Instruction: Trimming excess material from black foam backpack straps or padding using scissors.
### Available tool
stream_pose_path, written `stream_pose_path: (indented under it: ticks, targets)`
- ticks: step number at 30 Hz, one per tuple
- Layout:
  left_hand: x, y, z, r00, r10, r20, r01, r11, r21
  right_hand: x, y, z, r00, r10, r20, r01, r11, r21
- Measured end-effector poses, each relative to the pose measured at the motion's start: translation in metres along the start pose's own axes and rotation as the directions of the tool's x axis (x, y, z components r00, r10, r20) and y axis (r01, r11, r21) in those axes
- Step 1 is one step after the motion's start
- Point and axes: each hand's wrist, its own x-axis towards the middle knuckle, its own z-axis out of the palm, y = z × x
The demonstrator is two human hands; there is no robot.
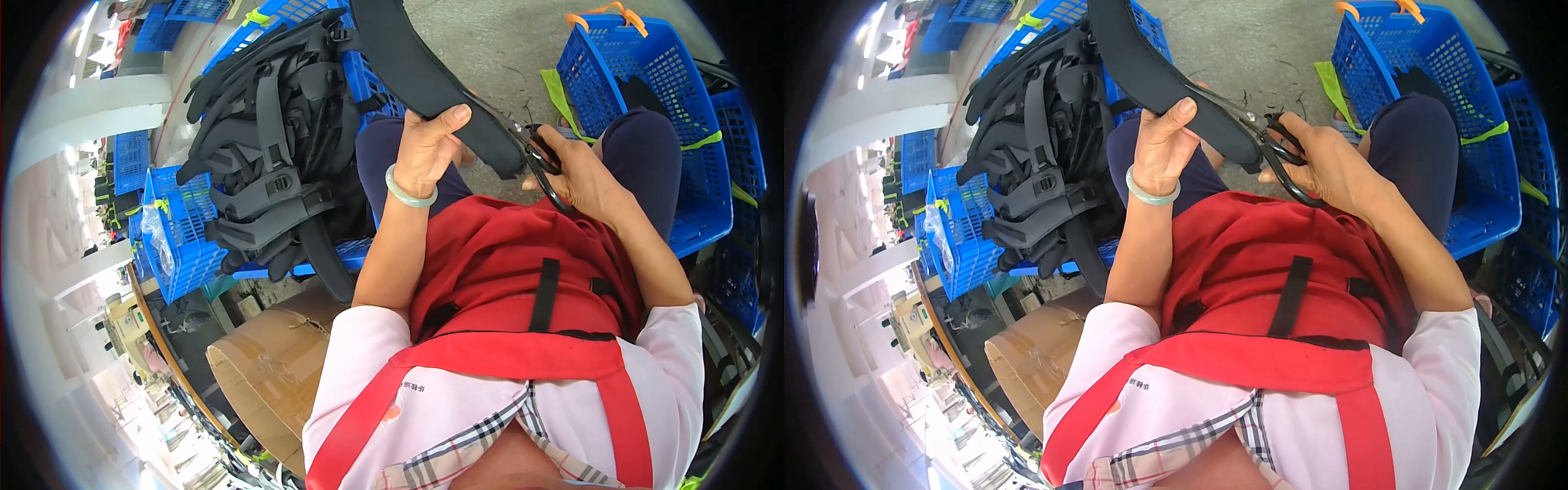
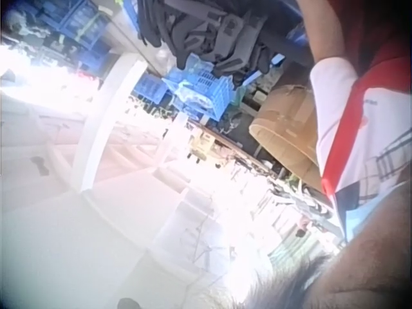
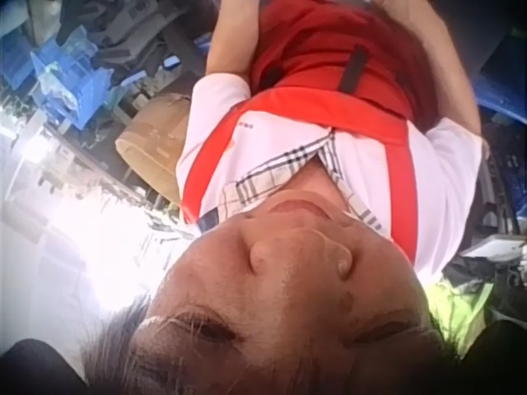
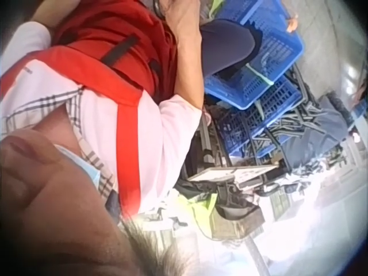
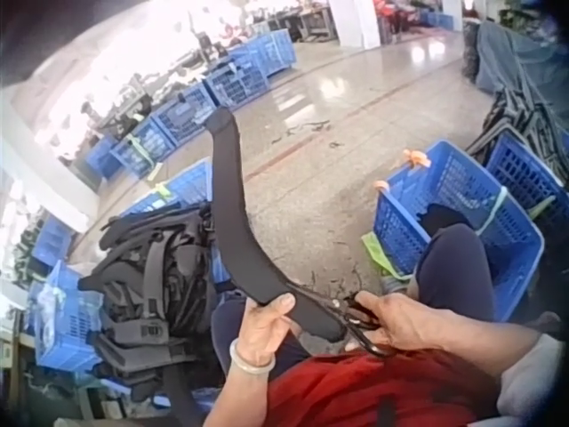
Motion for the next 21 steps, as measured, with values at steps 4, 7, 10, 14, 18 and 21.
stream_pose_path:
  ticks: [4, 7, 10, 14, 18, 21]
  targets:
    - [0.0, 0.0, 0.005, 0.999, 0.003, -0.038, -0.003, 1.0, 0.01, 0.001, 0.001, 0.004, 0.989, -0.101, -0.104, 0.1, 0.995, -0.021]
    - [0.0, 0.001, 0.009, 0.996, -0.013, -0.085, 0.014, 1.0, 0.014, 0.003, 0.015, 0.008, 0.974, -0.162, -0.158, 0.141, 0.981, -0.136]
    - [0.0, 0.014, 0.003, 0.997, -0.057, -0.053, 0.053, 0.996, -0.073, 0.002, 0.014, 0.005, 0.98, -0.104, -0.168, 0.095, 0.994, -0.059]
    - [0.001, 0.016, 0.004, 0.992, -0.038, -0.117, 0.029, 0.997, -0.073, 0.004, 0.014, 0.007, 0.988, -0.07, -0.141, 0.059, 0.995, -0.082]
    - [0.003, 0.005, 0.006, 0.989, 0.021, -0.147, -0.021, 1.0, 0.001, 0.01, 0.018, 0.016, 0.973, -0.152, -0.175, 0.139, 0.987, -0.083]
    - [0.004, 0.007, 0.0, 0.996, 0.06, -0.071, -0.058, 0.998, 0.035, 0.014, 0.013, 0.015, 0.968, -0.175, -0.181, 0.162, 0.983, -0.084]
